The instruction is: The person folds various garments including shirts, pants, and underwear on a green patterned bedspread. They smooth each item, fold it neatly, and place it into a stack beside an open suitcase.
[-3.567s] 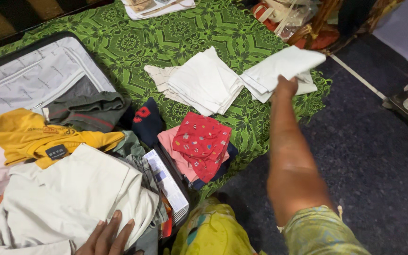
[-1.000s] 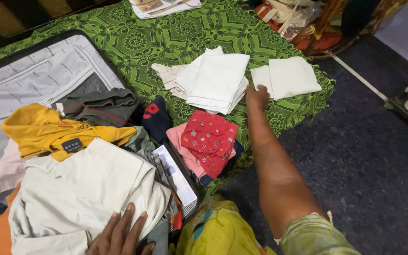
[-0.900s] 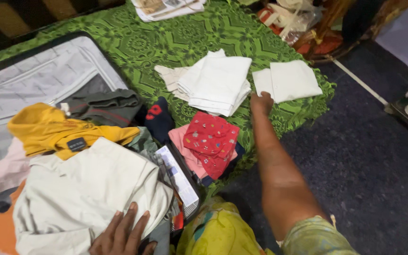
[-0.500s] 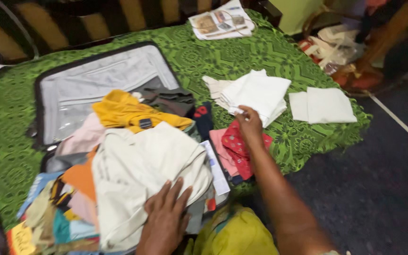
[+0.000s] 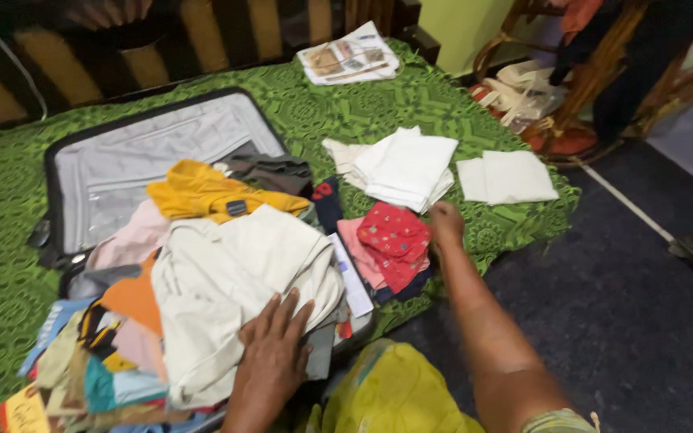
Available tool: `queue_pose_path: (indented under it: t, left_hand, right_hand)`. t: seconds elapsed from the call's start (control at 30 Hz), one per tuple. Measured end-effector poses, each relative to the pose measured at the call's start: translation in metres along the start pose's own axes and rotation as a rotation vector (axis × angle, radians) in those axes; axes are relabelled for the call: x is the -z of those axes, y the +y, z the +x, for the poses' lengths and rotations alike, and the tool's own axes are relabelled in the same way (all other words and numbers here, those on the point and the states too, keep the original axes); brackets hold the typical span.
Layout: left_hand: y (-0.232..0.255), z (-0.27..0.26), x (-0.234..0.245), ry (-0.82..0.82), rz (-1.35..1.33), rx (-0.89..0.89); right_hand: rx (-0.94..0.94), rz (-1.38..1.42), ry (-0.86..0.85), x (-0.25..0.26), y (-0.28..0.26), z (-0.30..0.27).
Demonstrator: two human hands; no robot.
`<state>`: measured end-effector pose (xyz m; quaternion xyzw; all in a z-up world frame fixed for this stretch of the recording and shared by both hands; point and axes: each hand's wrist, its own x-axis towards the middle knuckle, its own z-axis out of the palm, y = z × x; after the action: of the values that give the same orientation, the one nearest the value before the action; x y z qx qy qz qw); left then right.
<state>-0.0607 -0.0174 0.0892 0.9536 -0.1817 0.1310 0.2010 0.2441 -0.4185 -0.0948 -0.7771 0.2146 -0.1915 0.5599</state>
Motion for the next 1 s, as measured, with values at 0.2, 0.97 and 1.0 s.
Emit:
queue_pose_path:
  t: [0.2,0.97,1.0]
  left_hand:
    - [-0.009,0.009,-0.022,-0.111,0.022,0.067]
    - [-0.072,0.021,-0.105,0.518,0.363,-0.286]
    - [-0.073,0.022,-0.104,0.527,0.366,-0.319]
  right_hand:
    - [-0.375,0.503,-0.105,0.028,0.022,0.072]
    - [-0.374,0.798,-0.154,-0.066,0.007,0.153]
    - [-0.343,0.784,-0.145,-0.069,0.007,0.151]
